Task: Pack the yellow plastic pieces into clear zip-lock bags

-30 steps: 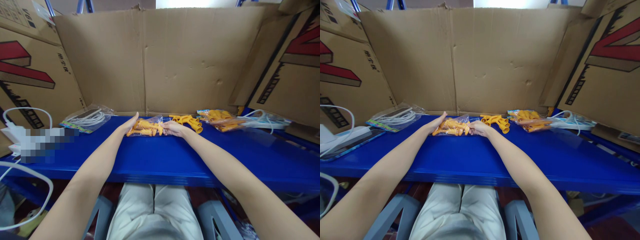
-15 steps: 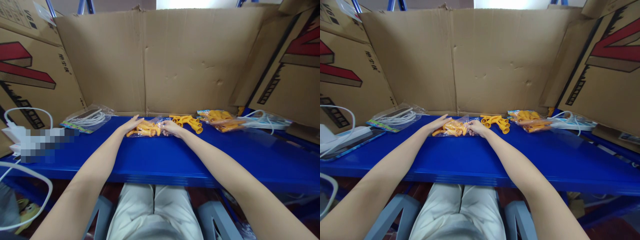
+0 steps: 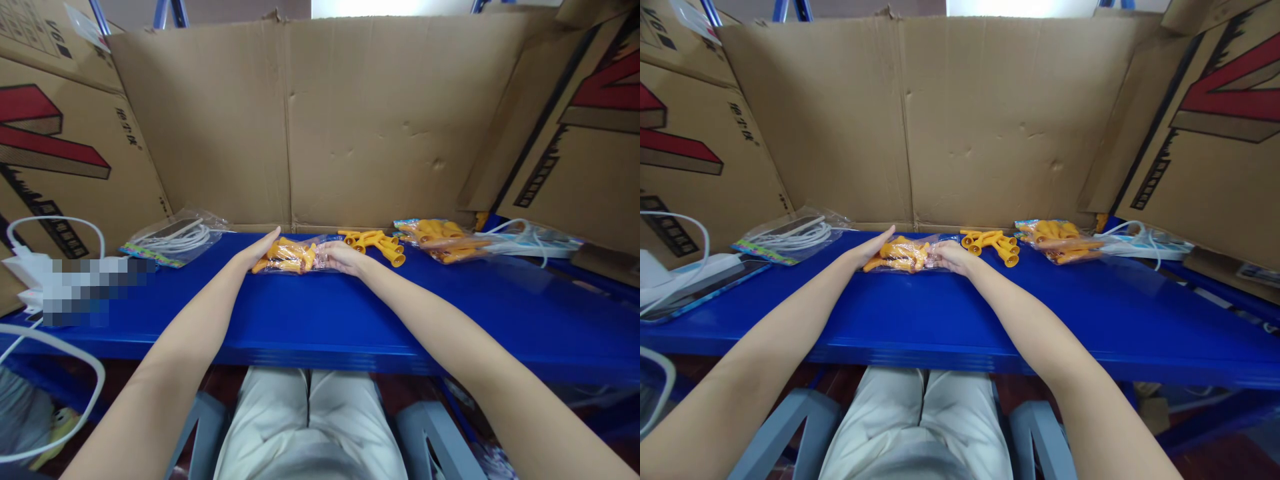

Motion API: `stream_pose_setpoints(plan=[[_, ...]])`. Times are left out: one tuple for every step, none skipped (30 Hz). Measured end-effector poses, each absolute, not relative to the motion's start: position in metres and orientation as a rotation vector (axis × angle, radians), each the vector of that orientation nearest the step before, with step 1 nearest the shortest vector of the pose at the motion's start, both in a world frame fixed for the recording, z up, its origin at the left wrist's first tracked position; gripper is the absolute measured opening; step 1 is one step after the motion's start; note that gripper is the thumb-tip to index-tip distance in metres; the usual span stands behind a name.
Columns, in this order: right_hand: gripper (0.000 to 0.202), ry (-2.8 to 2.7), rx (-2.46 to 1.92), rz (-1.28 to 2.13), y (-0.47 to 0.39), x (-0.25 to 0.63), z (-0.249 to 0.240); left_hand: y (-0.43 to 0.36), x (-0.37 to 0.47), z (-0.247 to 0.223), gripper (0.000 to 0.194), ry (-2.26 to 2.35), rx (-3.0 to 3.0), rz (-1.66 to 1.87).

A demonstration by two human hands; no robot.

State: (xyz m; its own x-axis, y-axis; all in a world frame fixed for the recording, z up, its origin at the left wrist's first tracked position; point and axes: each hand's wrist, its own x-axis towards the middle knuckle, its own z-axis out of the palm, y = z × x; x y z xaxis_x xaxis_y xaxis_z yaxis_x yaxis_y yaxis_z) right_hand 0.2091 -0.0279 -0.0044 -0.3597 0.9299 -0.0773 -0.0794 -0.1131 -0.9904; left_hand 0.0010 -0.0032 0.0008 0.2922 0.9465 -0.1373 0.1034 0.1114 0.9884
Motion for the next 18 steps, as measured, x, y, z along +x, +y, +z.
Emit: stream_pose_setpoints(plan=[[0.014, -1.370, -1.015, 1.581, -0.027, 0.209, -0.005, -0.002, 0.000, 0.001, 0.054, 1.108, 1.301, 0.860], [0.013, -1.408, -1.030, 1.556, -0.027, 0.210, -0.006, 0.000, -0.001, 0.000, 0.053, 1.122, 1.315, 0.880], [0.014, -1.451, -1.055, 1.520, -0.026, 0.210, -0.007, 0.002, -0.002, -0.002, 0.051, 1.148, 1.344, 0.910], [0.015, -1.493, -1.086, 1.479, -0.026, 0.211, -0.007, 0.006, -0.003, -0.004, 0.050, 1.186, 1.383, 0.946], [0.017, -1.527, -1.120, 1.435, -0.025, 0.211, -0.008, 0.010, -0.005, -0.006, 0.050, 1.235, 1.423, 0.985], [0.019, -1.547, -1.151, 1.393, -0.025, 0.211, -0.008, 0.013, -0.006, -0.009, 0.052, 1.287, 1.462, 1.016], [0.020, -1.556, -1.178, 1.354, -0.025, 0.210, -0.008, 0.017, -0.007, -0.011, 0.056, 1.325, 1.494, 1.027], [0.020, -1.556, -1.197, 1.321, -0.026, 0.210, -0.008, 0.020, -0.008, -0.013, 0.059, 1.341, 1.522, 1.023], [0.020, -1.549, -1.206, 1.294, -0.026, 0.209, -0.007, 0.022, -0.009, -0.014, 0.061, 1.342, 1.551, 1.010], [0.020, -1.537, -1.204, 1.281, -0.026, 0.209, -0.006, 0.024, -0.009, -0.015, 0.060, 1.345, 1.586, 0.998], [0.019, -1.521, -1.194, 1.279, -0.026, 0.209, -0.005, 0.025, -0.010, -0.015, 0.057, 1.362, 1.627, 0.992], [0.019, -1.501, -1.177, 1.287, -0.026, 0.209, -0.004, 0.026, -0.010, -0.015, 0.052, 1.393, 1.675, 0.990], [0.019, -1.481, -1.157, 1.306, -0.026, 0.210, -0.002, 0.026, -0.010, -0.014, 0.047, 1.435, 1.726, 0.990], [0.022, -1.464, -1.133, 1.333, -0.026, 0.211, -0.001, 0.027, -0.010, -0.014, 0.042, 1.478, 1.775, 0.989], [0.026, -1.452, -1.110, 1.358, -0.025, 0.212, 0.001, 0.028, -0.010, -0.014, 0.039, 1.510, 1.820, 0.984], [0.031, -1.454, -1.087, 1.374, -0.025, 0.214, 0.002, 0.029, -0.010, -0.014, 0.037, 1.527, 1.858, 0.976], [0.035, -1.472, -1.068, 1.375, -0.025, 0.216, 0.003, 0.029, -0.011, -0.014, 0.036, 1.535, 1.885, 0.970], [0.038, -1.508, -1.056, 1.355, -0.025, 0.218, 0.004, 0.030, -0.011, -0.015, 0.035, 1.536, 1.895, 0.971]])
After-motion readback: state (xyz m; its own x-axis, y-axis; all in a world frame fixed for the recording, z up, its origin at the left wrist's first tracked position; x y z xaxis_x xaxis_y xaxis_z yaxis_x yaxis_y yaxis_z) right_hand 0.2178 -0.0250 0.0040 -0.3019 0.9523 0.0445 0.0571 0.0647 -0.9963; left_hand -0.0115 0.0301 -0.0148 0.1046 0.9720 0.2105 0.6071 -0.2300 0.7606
